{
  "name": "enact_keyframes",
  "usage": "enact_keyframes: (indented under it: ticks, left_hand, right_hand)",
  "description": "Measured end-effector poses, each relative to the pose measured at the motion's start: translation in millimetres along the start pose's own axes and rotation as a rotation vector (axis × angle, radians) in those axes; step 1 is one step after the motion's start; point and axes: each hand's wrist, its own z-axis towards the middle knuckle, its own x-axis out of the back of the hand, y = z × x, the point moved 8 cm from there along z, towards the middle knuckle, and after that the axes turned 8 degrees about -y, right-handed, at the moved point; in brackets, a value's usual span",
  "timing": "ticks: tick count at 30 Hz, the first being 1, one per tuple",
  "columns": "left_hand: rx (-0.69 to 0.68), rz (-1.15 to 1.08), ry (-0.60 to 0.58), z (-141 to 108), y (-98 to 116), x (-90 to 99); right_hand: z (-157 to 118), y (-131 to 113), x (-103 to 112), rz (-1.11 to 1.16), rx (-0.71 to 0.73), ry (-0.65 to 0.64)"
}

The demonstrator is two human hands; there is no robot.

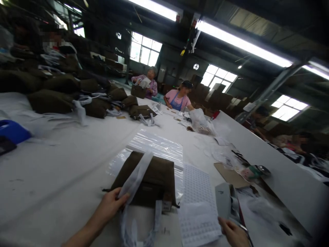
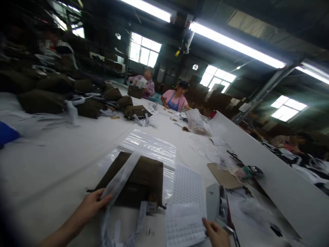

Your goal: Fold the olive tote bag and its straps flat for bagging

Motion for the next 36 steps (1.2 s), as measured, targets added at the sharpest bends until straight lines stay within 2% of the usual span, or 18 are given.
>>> enact_keyframes:
  ticks: [3,5,7,9,11,14,16,21,24,28,33,36]
  left_hand:
    - [-0.009,-0.009,0.001,-3,3,-3.0]
    - [-0.02,-0.003,0.0,-5,3,-3.7]
    - [-0.034,0.019,-0.009,-5,4,-4.1]
    - [-0.073,0.051,-0.005,-5,8,-3.4]
    - [-0.117,0.092,0.016,-7,13,-2.0]
    - [-0.136,0.155,0.056,-11,19,0.1]
    - [-0.137,0.168,0.056,-15,21,-0.5]
    - [-0.143,0.153,0.048,-17,23,-0.3]
    - [-0.099,-0.032,0.013,-12,12,-1.8]
    - [0.013,-0.315,-0.061,-7,-4,-10.3]
    - [0.073,-0.457,-0.17,-13,3,-19.9]
    - [0.094,-0.514,-0.205,-17,9,-19.6]
  right_hand:
    - [-43,-135,-81,0.395,0.203,-0.271]
    - [-75,-216,-135,0.516,0.301,-0.481]
    - [-98,-270,-176,0.579,0.347,-0.591]
    - [-110,-299,-208,0.573,0.384,-0.644]
    - [-112,-307,-230,0.492,0.406,-0.617]
    - [-104,-299,-243,0.294,0.398,-0.477]
    - [-98,-292,-244,0.205,0.379,-0.414]
    - [-90,-282,-242,0.164,0.336,-0.402]
    - [-84,-277,-239,0.235,0.305,-0.395]
    - [-83,-279,-247,0.272,0.323,-0.526]
    - [-87,-287,-259,0.471,0.377,-0.765]
    - [-91,-290,-262,0.54,0.448,-0.837]
